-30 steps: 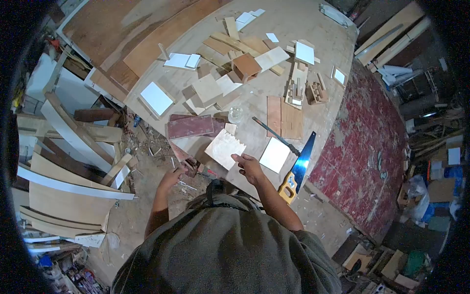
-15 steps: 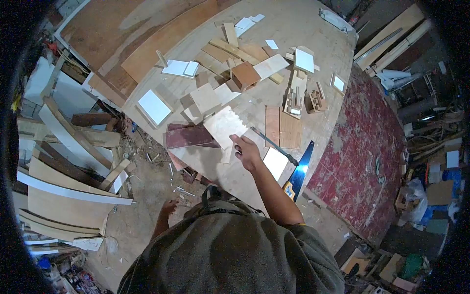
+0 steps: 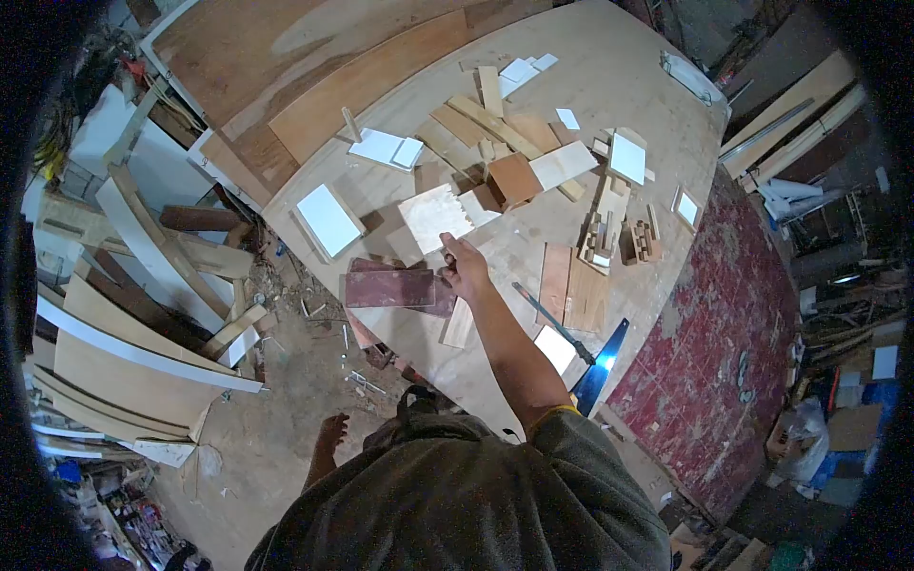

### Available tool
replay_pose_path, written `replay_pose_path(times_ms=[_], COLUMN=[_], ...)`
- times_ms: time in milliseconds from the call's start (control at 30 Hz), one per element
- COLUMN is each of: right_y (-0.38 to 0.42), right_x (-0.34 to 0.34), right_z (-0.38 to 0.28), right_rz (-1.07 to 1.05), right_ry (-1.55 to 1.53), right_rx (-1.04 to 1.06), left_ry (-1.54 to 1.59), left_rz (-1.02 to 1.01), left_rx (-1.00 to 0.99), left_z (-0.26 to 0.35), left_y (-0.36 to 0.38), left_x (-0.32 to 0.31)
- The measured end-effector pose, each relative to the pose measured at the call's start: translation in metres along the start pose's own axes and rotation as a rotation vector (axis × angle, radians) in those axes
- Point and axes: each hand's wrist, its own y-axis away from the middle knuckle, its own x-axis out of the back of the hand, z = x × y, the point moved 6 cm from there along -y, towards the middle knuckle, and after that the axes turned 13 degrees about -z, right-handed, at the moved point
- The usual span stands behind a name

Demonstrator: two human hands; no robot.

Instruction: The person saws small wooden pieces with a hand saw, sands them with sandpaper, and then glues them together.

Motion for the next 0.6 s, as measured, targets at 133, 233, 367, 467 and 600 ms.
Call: replay_pose_path(times_ms=[133, 233, 367, 467, 600], right_y=[0.000, 0.002, 0.016, 0.044, 0.079], right_x=[0.021, 0.045, 0.077, 0.104, 0.136], right_z=[-0.033, -0.063, -0.089, -0.092, -0.069], right_rz=[0.103, 0.162, 0.179, 0.252, 0.425], right_ry=[0.022, 0.019, 0.093, 0.067, -0.008], right_rx=[0.086, 0.153, 0.204, 0.239, 0.189], left_ry=[0.062, -0.013, -0.015, -0.010, 0.013], left_rz=[-0.040, -0.021, -0.048, -0.056, -0.061], left_rx=[0.051, 0.152, 0.088, 0.007, -0.026], left_z=[-0.019, -0.020, -0.004, 0.030, 0.059], left_y=[-0.003, -0.009, -0.010, -0.011, -0.022], left_x=[-0.001, -0.002, -0.005, -0.004, -0.007])
